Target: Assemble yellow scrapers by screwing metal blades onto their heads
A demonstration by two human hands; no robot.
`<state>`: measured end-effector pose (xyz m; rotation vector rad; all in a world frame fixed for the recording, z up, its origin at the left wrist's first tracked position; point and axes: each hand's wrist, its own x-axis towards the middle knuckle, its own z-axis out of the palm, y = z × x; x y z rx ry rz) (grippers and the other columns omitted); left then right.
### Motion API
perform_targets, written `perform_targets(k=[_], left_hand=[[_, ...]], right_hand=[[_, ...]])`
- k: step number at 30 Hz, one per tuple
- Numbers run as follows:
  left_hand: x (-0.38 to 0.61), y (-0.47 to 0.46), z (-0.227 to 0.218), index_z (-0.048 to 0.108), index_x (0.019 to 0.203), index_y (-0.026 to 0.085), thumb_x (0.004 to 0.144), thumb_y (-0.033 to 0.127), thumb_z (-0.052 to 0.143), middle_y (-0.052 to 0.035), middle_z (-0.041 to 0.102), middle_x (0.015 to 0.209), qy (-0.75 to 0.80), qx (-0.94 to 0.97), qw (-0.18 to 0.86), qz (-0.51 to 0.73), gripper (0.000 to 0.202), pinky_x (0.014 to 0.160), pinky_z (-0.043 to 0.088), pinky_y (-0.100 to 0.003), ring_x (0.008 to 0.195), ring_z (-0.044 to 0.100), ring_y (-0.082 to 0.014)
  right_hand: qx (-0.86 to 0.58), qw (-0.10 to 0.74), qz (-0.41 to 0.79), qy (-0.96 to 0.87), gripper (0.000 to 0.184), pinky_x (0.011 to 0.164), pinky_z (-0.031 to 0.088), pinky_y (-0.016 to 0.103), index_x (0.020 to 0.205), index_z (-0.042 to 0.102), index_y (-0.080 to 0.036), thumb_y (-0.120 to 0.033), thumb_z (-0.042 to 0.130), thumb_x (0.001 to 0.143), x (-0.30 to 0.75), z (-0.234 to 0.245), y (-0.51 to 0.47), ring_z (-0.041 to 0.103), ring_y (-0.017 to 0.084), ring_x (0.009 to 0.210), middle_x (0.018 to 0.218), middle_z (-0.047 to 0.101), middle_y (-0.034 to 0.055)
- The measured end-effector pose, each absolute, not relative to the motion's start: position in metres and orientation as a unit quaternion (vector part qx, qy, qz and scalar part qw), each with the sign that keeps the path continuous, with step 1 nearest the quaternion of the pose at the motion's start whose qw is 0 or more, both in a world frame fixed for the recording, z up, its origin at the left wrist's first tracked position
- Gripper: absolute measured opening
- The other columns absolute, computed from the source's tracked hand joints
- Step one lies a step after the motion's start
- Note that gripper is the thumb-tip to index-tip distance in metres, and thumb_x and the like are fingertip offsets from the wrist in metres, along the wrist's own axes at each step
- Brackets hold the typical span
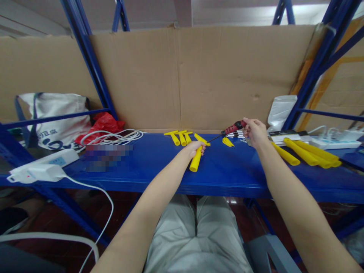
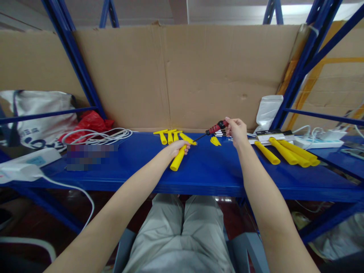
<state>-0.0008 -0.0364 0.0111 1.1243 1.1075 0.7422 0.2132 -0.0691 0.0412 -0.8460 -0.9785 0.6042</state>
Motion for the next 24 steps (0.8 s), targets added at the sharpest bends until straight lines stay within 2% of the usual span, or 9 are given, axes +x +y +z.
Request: perform_targets(k=[5,9,11,13,18,24], left_hand=[[-0.001,-0.039,0.013,0.041,0.06,0.016,0.083,0.004,0.04,0.0056,0.038,0.045,0.483,0.497,0.642,0.327,0.026,0.037,0.028,-0.017,0.033,0.032,-0.004],[-0.001,-0.038,0.012,0.041,0.06,0.016,0.083,0.005,0.04,0.0054,0.038,0.044,0.486,0.495,0.641,0.328,0.026,0.036,0.027,-0.017,0.033,0.031,-0.0042],[-0.001,-0.037,0.011,0.041,0.06,0.016,0.083,0.005,0.04,0.0053,0.039,0.044,0.485,0.496,0.641,0.329,0.026,0.036,0.027,-0.017,0.033,0.032,-0.0042],[-0.001,-0.036,0.01,0.041,0.061,0.016,0.083,0.005,0.041,0.0052,0.04,0.045,0.481,0.497,0.641,0.333,0.025,0.037,0.027,-0.017,0.034,0.033,-0.0041],[-0.001,-0.035,0.008,0.042,0.062,0.016,0.083,0.004,0.039,0.0051,0.039,0.044,0.483,0.499,0.638,0.332,0.024,0.038,0.028,-0.016,0.034,0.034,-0.0044],[-0.001,-0.037,0.01,0.042,0.063,0.016,0.083,0.004,0.041,0.0057,0.039,0.045,0.479,0.488,0.647,0.337,0.023,0.036,0.026,-0.017,0.033,0.032,-0.0038]], right_hand=[[-0.392,0.761,0.287,-0.43,0.026,0.026,0.023,0.016,0.061,0.05,-0.019,-0.031,0.072,0.067,0.213,0.042,-0.07,0.029,0.004,0.026,0.033,0.033,-0.0106],[-0.377,0.736,0.34,-0.447,0.026,0.032,0.034,0.015,0.069,0.056,-0.018,-0.039,0.071,0.07,0.215,0.045,-0.072,0.045,0.006,0.035,0.042,0.048,-0.0059],[-0.369,0.731,0.365,-0.443,0.025,0.037,0.04,0.016,0.071,0.055,-0.018,-0.037,0.07,0.071,0.215,0.047,-0.074,0.052,0.007,0.042,0.051,0.056,-0.0034],[-0.359,0.73,0.377,-0.443,0.024,0.039,0.041,0.016,0.07,0.053,-0.018,-0.034,0.071,0.071,0.215,0.048,-0.075,0.053,0.006,0.044,0.054,0.057,-0.0034],[-0.341,0.727,0.361,-0.475,0.033,0.032,0.031,0.015,0.065,0.046,-0.02,-0.036,0.075,0.066,0.218,0.045,-0.071,0.037,0.004,0.035,0.043,0.039,-0.0093],[-0.368,0.738,0.358,-0.438,0.038,0.028,0.027,0.017,0.061,0.04,-0.021,-0.038,0.074,0.065,0.221,0.04,-0.063,0.032,0.005,0.031,0.038,0.033,-0.0098]])
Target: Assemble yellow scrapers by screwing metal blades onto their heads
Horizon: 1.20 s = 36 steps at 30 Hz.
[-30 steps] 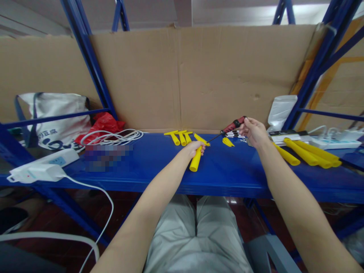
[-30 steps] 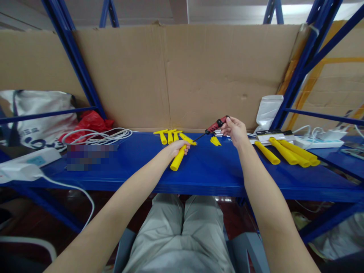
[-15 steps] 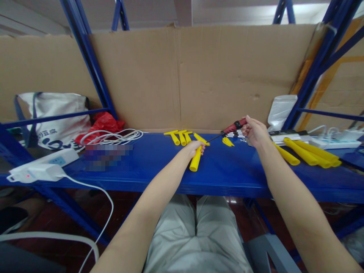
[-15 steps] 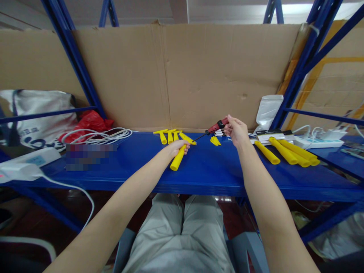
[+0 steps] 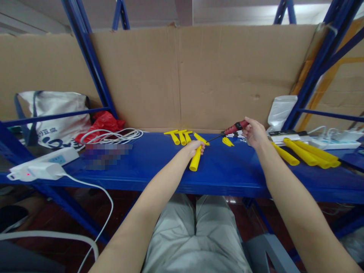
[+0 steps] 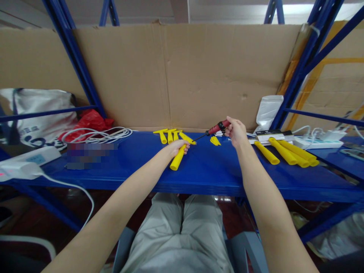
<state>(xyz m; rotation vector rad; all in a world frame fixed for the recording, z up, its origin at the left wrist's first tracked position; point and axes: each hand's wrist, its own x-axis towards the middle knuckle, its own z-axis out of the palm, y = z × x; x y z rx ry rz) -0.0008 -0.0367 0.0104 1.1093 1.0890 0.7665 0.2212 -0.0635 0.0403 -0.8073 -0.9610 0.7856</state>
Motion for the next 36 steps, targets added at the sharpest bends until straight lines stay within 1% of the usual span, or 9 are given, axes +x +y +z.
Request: perform_targets(k=[4,9,11,15,19,24,27,31,36], left_hand=[[-0.0007,-0.0379,0.0111,0.043,0.062,0.016,0.083,0.005,0.04,0.0056,0.039,0.044,0.483,0.49,0.642,0.339,0.024,0.036,0.028,-0.017,0.034,0.032,-0.0043],[-0.0007,-0.0374,0.0101,0.043,0.062,0.016,0.083,0.005,0.042,0.0055,0.039,0.044,0.494,0.49,0.633,0.339,0.024,0.037,0.028,-0.017,0.034,0.033,-0.0042],[-0.0007,-0.0367,0.0096,0.043,0.062,0.016,0.083,0.005,0.041,0.0052,0.039,0.044,0.495,0.494,0.629,0.34,0.023,0.037,0.029,-0.017,0.034,0.034,-0.0048],[-0.0008,-0.0361,0.0101,0.043,0.062,0.016,0.082,0.004,0.041,0.0048,0.04,0.043,0.498,0.492,0.632,0.333,0.024,0.037,0.028,-0.017,0.034,0.034,-0.0053],[-0.0007,-0.0364,0.011,0.042,0.06,0.016,0.083,0.005,0.041,0.0049,0.04,0.042,0.496,0.49,0.635,0.332,0.026,0.037,0.028,-0.018,0.033,0.034,-0.0051],[-0.0012,-0.0351,0.0105,0.043,0.061,0.016,0.083,0.004,0.041,0.0049,0.04,0.042,0.493,0.484,0.639,0.339,0.024,0.036,0.027,-0.017,0.033,0.034,-0.0048],[-0.0018,-0.0345,0.0105,0.043,0.06,0.016,0.082,0.004,0.042,0.0049,0.04,0.041,0.495,0.481,0.64,0.338,0.025,0.036,0.028,-0.017,0.033,0.033,-0.0049],[-0.0021,-0.0356,0.0116,0.042,0.06,0.016,0.084,0.005,0.042,0.0052,0.04,0.041,0.493,0.483,0.639,0.339,0.026,0.037,0.029,-0.017,0.032,0.033,-0.0043],[-0.0019,-0.0364,0.0121,0.044,0.062,0.016,0.083,0.004,0.043,0.0059,0.04,0.041,0.494,0.482,0.641,0.337,0.024,0.037,0.028,-0.017,0.032,0.033,-0.0044]], right_hand=[[-0.353,0.734,0.376,-0.443,0.031,0.029,0.026,0.016,0.068,0.05,-0.021,-0.041,0.072,0.067,0.2193,0.0418,-0.0667,0.031,0.005,0.031,0.036,0.029,-0.0108],[-0.344,0.721,0.397,-0.452,0.026,0.039,0.04,0.015,0.071,0.052,-0.018,-0.035,0.072,0.07,0.2162,0.045,-0.0723,0.049,0.005,0.043,0.053,0.053,-0.0054],[-0.347,0.715,0.39,-0.464,0.025,0.041,0.042,0.016,0.071,0.051,-0.018,-0.032,0.071,0.071,0.2158,0.0445,-0.0716,0.051,0.005,0.044,0.057,0.056,-0.0046],[-0.343,0.73,0.353,-0.474,0.031,0.034,0.034,0.015,0.068,0.048,-0.019,-0.034,0.074,0.066,0.2165,0.0414,-0.0667,0.041,0.004,0.036,0.048,0.047,-0.0079],[-0.353,0.746,0.353,-0.441,0.037,0.032,0.032,0.016,0.062,0.042,-0.02,-0.034,0.076,0.062,0.2179,0.0393,-0.0639,0.04,0.004,0.035,0.045,0.044,-0.0088],[-0.366,0.725,0.357,-0.462,0.033,0.029,0.027,0.016,0.067,0.048,-0.021,-0.041,0.074,0.064,0.218,0.0392,-0.0664,0.032,0.004,0.03,0.037,0.032,-0.011],[-0.357,0.715,0.37,-0.473,0.031,0.032,0.031,0.015,0.069,0.052,-0.019,-0.044,0.071,0.068,0.2164,0.041,-0.0693,0.037,0.004,0.033,0.04,0.04,-0.0085],[-0.357,0.709,0.386,-0.47,0.027,0.041,0.041,0.016,0.068,0.053,-0.018,-0.037,0.071,0.071,0.215,0.0428,-0.071,0.049,0.005,0.043,0.053,0.055,-0.0039],[-0.345,0.72,0.37,-0.474,0.034,0.032,0.03,0.015,0.064,0.047,-0.019,-0.038,0.076,0.065,0.219,0.0392,-0.0658,0.036,0.004,0.036,0.044,0.039,-0.0088]])
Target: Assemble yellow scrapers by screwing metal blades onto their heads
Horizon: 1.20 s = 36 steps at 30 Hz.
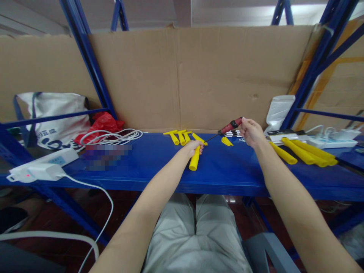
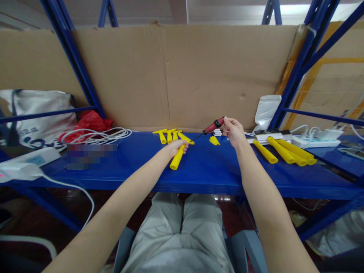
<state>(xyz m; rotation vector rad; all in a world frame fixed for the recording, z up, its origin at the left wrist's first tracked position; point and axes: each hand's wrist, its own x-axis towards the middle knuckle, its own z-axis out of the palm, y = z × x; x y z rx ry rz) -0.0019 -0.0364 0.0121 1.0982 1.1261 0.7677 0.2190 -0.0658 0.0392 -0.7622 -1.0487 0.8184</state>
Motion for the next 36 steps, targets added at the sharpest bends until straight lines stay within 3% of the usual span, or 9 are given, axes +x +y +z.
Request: perform_targets(k=[5,11,17,21,25,32,36], left_hand=[[-0.002,-0.0343,0.0106,0.046,0.066,0.015,0.083,0.004,0.041,0.0053,0.04,0.042,0.492,0.488,0.639,0.335,0.021,0.037,0.03,-0.018,0.033,0.035,-0.0052],[-0.0019,-0.0334,0.0091,0.047,0.069,0.015,0.083,0.004,0.041,0.0061,0.04,0.041,0.485,0.493,0.639,0.338,0.018,0.036,0.028,-0.017,0.033,0.033,-0.0047],[-0.0014,-0.0344,0.009,0.045,0.065,0.015,0.083,0.004,0.041,0.0056,0.041,0.042,0.49,0.495,0.629,0.345,0.022,0.037,0.029,-0.017,0.033,0.035,-0.0049],[-0.0014,-0.0339,0.01,0.044,0.064,0.016,0.084,0.005,0.042,0.0056,0.041,0.042,0.493,0.492,0.633,0.339,0.023,0.038,0.03,-0.018,0.033,0.034,-0.0047],[-0.0014,-0.0321,0.0094,0.045,0.064,0.016,0.083,0.005,0.044,0.0058,0.04,0.042,0.493,0.49,0.636,0.334,0.022,0.039,0.03,-0.018,0.034,0.036,-0.0051],[-0.0007,-0.0312,0.0068,0.045,0.065,0.016,0.083,0.005,0.041,0.0051,0.041,0.043,0.488,0.495,0.631,0.343,0.021,0.037,0.028,-0.018,0.033,0.035,-0.0052],[-0.0006,-0.0313,0.0066,0.045,0.065,0.016,0.083,0.004,0.041,0.0049,0.04,0.042,0.487,0.494,0.633,0.344,0.022,0.037,0.028,-0.018,0.033,0.035,-0.0053]], right_hand=[[-0.361,0.723,0.368,-0.46,0.04,0.033,0.031,0.015,0.064,0.043,-0.02,-0.041,0.077,0.061,0.2208,0.0376,-0.063,0.036,0.004,0.037,0.046,0.04,-0.0091],[-0.357,0.707,0.389,-0.47,0.03,0.032,0.028,0.015,0.073,0.053,-0.021,-0.043,0.073,0.066,0.2185,0.0396,-0.0682,0.032,0.005,0.034,0.04,0.034,-0.01],[-0.339,0.702,0.398,-0.484,0.025,0.039,0.038,0.015,0.067,0.052,-0.018,-0.032,0.073,0.068,0.2177,0.0409,-0.0697,0.045,0.004,0.042,0.053,0.052,-0.0052],[-0.344,0.715,0.374,-0.481,0.031,0.033,0.03,0.015,0.068,0.049,-0.02,-0.036,0.075,0.065,0.2187,0.0389,-0.0664,0.038,0.004,0.037,0.048,0.044,-0.0083],[-0.356,0.728,0.369,-0.455,0.04,0.032,0.03,0.016,0.063,0.043,-0.02,-0.039,0.078,0.06,0.2196,0.0373,-0.0641,0.039,0.004,0.037,0.048,0.045,-0.0086],[-0.372,0.714,0.364,-0.469,0.029,0.033,0.028,0.016,0.075,0.051,-0.021,-0.041,0.072,0.068,0.2201,0.0368,-0.0645,0.034,0.005,0.033,0.04,0.035,-0.0105],[-0.366,0.71,0.377,-0.469,0.021,0.038,0.036,0.016,0.074,0.052,-0.019,-0.032,0.069,0.073,0.2181,0.0389,-0.0668,0.045,0.005,0.04,0.05,0.048,-0.0067]])
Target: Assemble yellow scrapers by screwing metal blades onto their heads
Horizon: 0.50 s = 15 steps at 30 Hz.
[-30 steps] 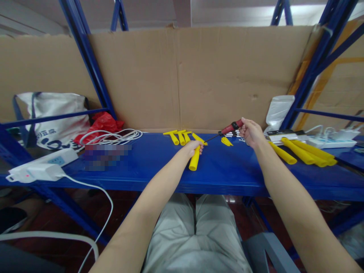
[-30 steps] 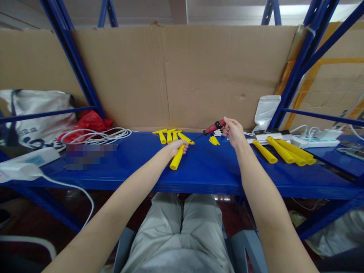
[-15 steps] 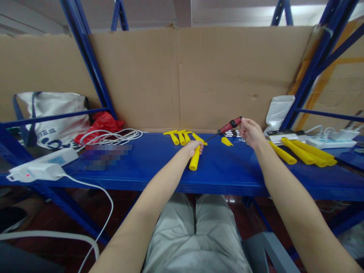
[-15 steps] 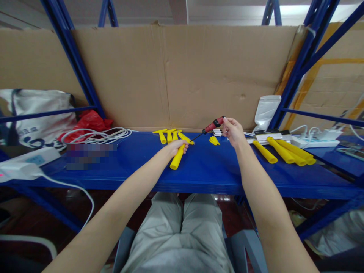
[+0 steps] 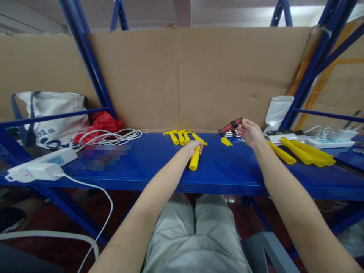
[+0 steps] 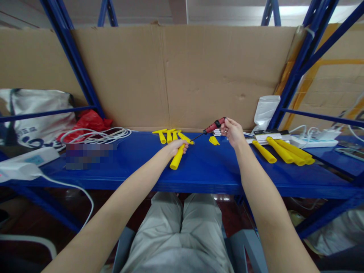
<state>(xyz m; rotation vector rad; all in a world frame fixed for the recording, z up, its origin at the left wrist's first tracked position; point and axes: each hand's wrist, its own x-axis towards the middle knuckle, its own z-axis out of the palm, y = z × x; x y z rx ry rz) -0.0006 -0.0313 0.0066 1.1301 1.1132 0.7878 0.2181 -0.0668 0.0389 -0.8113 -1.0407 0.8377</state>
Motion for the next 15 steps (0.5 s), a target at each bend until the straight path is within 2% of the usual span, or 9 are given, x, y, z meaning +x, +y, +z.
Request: perform_targets(k=[2,6,10,15], left_hand=[[-0.0007,-0.0306,0.0064,0.045,0.064,0.015,0.083,0.005,0.042,0.0049,0.041,0.043,0.488,0.493,0.634,0.342,0.022,0.037,0.028,-0.018,0.033,0.035,-0.0051],[-0.0005,-0.03,0.0062,0.045,0.065,0.015,0.083,0.005,0.042,0.0051,0.041,0.043,0.487,0.494,0.635,0.34,0.022,0.037,0.029,-0.018,0.033,0.035,-0.0049],[0.0001,-0.0326,0.0074,0.044,0.064,0.016,0.083,0.004,0.041,0.0049,0.04,0.042,0.483,0.501,0.633,0.339,0.022,0.037,0.028,-0.018,0.033,0.035,-0.0055],[0.0004,-0.036,0.0093,0.042,0.063,0.017,0.083,0.004,0.039,0.0054,0.039,0.041,0.491,0.507,0.625,0.334,0.024,0.037,0.028,-0.018,0.033,0.034,-0.0055]], right_hand=[[-0.366,0.709,0.378,-0.47,0.021,0.038,0.037,0.016,0.073,0.051,-0.018,-0.03,0.068,0.073,0.2171,0.039,-0.0671,0.045,0.005,0.04,0.052,0.05,-0.0062],[-0.374,0.731,0.326,-0.468,0.031,0.031,0.025,0.016,0.069,0.045,-0.02,-0.036,0.072,0.07,0.2167,0.0364,-0.0645,0.032,0.003,0.032,0.043,0.038,-0.0105],[-0.392,0.74,0.315,-0.446,0.041,0.031,0.024,0.016,0.065,0.038,-0.021,-0.041,0.073,0.066,0.2166,0.0347,-0.0629,0.033,0.003,0.032,0.043,0.038,-0.0106],[-0.392,0.735,0.327,-0.447,0.037,0.031,0.023,0.017,0.071,0.042,-0.022,-0.042,0.073,0.065,0.216,0.035,-0.0653,0.029,0.004,0.03,0.039,0.033,-0.0123]])
